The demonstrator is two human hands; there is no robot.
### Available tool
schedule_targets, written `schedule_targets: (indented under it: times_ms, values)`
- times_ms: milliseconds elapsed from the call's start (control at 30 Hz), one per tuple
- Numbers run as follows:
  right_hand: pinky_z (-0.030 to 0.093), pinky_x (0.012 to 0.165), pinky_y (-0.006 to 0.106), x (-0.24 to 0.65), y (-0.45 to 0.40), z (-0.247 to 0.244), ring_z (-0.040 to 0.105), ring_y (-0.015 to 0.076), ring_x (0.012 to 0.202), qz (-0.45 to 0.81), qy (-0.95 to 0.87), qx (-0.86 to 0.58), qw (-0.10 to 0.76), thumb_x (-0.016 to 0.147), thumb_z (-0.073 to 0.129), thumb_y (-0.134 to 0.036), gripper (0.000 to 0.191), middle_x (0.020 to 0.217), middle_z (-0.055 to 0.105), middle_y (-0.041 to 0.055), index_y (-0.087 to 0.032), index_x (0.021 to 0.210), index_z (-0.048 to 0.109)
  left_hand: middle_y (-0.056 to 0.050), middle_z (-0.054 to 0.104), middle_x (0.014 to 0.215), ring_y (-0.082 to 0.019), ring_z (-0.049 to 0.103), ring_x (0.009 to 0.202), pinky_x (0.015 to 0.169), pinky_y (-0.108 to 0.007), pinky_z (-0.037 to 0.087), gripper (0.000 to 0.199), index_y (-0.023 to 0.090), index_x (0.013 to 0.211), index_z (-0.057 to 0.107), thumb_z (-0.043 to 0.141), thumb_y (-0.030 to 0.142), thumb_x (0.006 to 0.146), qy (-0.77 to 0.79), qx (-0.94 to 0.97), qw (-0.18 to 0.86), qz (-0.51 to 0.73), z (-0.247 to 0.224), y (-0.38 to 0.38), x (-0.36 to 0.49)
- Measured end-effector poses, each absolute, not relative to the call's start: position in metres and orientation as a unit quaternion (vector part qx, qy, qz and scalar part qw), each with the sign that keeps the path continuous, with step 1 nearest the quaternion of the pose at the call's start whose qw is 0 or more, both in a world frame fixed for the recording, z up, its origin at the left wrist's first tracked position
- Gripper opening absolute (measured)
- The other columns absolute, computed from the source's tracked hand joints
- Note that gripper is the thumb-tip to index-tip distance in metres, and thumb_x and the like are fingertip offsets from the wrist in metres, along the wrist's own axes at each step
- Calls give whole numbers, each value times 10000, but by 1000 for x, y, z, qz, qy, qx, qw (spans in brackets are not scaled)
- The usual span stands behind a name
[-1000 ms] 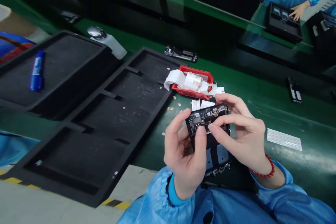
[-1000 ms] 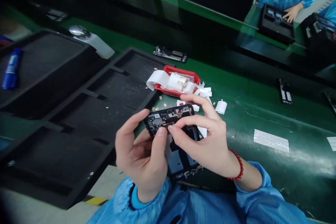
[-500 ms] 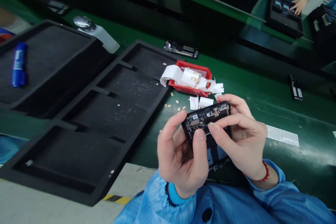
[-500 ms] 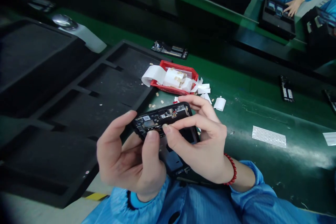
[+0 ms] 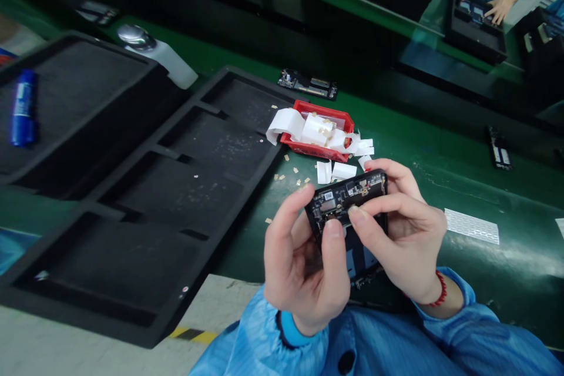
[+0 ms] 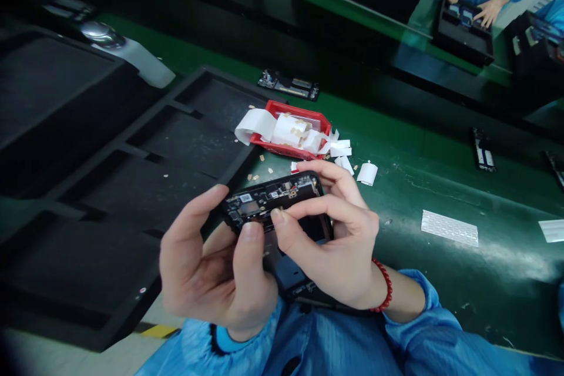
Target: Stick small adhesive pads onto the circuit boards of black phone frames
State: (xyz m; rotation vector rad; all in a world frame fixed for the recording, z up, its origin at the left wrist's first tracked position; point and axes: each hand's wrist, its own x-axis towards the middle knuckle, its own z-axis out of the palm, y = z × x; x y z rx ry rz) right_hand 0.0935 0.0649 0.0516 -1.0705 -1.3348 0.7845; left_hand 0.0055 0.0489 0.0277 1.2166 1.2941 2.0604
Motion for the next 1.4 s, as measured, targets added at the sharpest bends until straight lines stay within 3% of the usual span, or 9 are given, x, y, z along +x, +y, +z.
schedule_targets:
  times_ms: [267,400,767,1067,1233,1400]
  values:
    - [620,876,408,93,64,52,714,204,961,331,-562,-452,608,804,774,-71,160,1186,674,56,-222,765,741,0,765,1109,-142,773,848,749,-214,671,371,316,1318,678,628,167,982,478,420,229,737,31,46,9]
    - [613,898,409,93,64,52,716,201,969,330,-561,-453,609,799,773,-57,167,1195,669,56,-217,762,742,15,754,1153,-113,769,875,784,-176,655,376,276,1295,691,658,118,955,465,427,205,748,31,49,8]
    - [629,934,414,93,65,47,722,227,1053,322,-570,-440,615,812,770,-50,159,1239,680,83,-209,825,776,29,765,1012,-102,766,704,626,-147,644,489,237,1258,678,713,-13,839,526,453,157,702,35,53,8]
    - [618,1007,442,99,62,44,709,261,1171,325,-588,-414,614,872,694,-29,227,1340,675,108,-206,957,809,58,773,1025,-102,771,730,653,-168,662,483,325,1227,700,699,12,860,545,417,219,694,37,52,8]
    - [608,984,373,99,64,45,697,221,1160,357,-568,-415,614,856,720,-38,212,1264,696,91,-211,960,784,21,788,949,-125,773,691,618,-177,648,328,201,1189,685,718,90,881,551,441,177,686,37,53,8]
    - [572,868,333,98,73,42,678,175,980,361,-541,-468,598,784,812,-90,186,1023,679,33,-223,786,682,29,797,902,-109,762,650,576,-146,610,353,203,1175,695,727,67,851,568,427,186,678,38,56,7]
